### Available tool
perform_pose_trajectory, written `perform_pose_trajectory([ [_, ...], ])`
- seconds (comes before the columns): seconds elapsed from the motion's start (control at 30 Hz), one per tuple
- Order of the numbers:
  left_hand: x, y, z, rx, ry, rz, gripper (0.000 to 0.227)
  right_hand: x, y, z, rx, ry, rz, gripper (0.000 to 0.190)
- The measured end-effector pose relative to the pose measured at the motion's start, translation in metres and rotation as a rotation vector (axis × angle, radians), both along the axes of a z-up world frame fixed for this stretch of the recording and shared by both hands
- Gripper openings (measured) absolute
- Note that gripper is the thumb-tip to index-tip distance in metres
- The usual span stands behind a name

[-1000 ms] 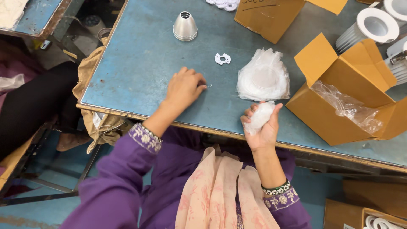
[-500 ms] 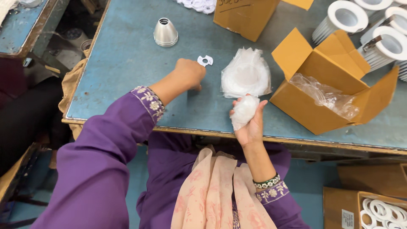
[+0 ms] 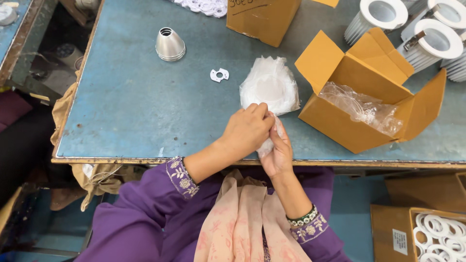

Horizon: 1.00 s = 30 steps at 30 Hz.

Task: The person wraps a small metallic light fixture in bubble wrap and places it into a cardboard box. The person then picks up a stack of bubble wrap, folds it, and places it into the box to cushion the contents.

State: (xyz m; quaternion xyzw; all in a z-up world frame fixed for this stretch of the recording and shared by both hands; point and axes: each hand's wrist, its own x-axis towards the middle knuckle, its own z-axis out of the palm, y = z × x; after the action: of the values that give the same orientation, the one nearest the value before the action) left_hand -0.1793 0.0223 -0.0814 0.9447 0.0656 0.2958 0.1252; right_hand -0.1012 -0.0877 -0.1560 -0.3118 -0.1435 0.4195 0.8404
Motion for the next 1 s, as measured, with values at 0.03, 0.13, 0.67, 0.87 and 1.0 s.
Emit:
perform_pose_trajectory([
  [0.03,-0.005,0.000,0.000,-0.030,0.057,-0.009,0.014,-0.002,0.001,-0.001,0.017,0.006,-0.031,0.048],
  [0.13,-0.032,0.004,0.003,-0.235,0.086,-0.154,0.040,-0.005,0.001,-0.004,-0.016,0.014,-0.079,0.051],
  [0.67,-0.109,0.012,-0.041,-0.333,-0.203,0.177,0.057,-0.037,0.019,0.022,-0.216,-0.239,0.329,0.062],
  [0.87,-0.152,0.025,-0.036,-0.400,-0.347,0.236,0.037,-0.072,0.045,0.033,-0.229,-0.322,0.548,0.063],
  [1.0,-0.192,0.032,-0.029,-0.529,-0.354,0.322,0.032,-0.100,0.069,0.042,-0.214,-0.369,0.711,0.068],
])
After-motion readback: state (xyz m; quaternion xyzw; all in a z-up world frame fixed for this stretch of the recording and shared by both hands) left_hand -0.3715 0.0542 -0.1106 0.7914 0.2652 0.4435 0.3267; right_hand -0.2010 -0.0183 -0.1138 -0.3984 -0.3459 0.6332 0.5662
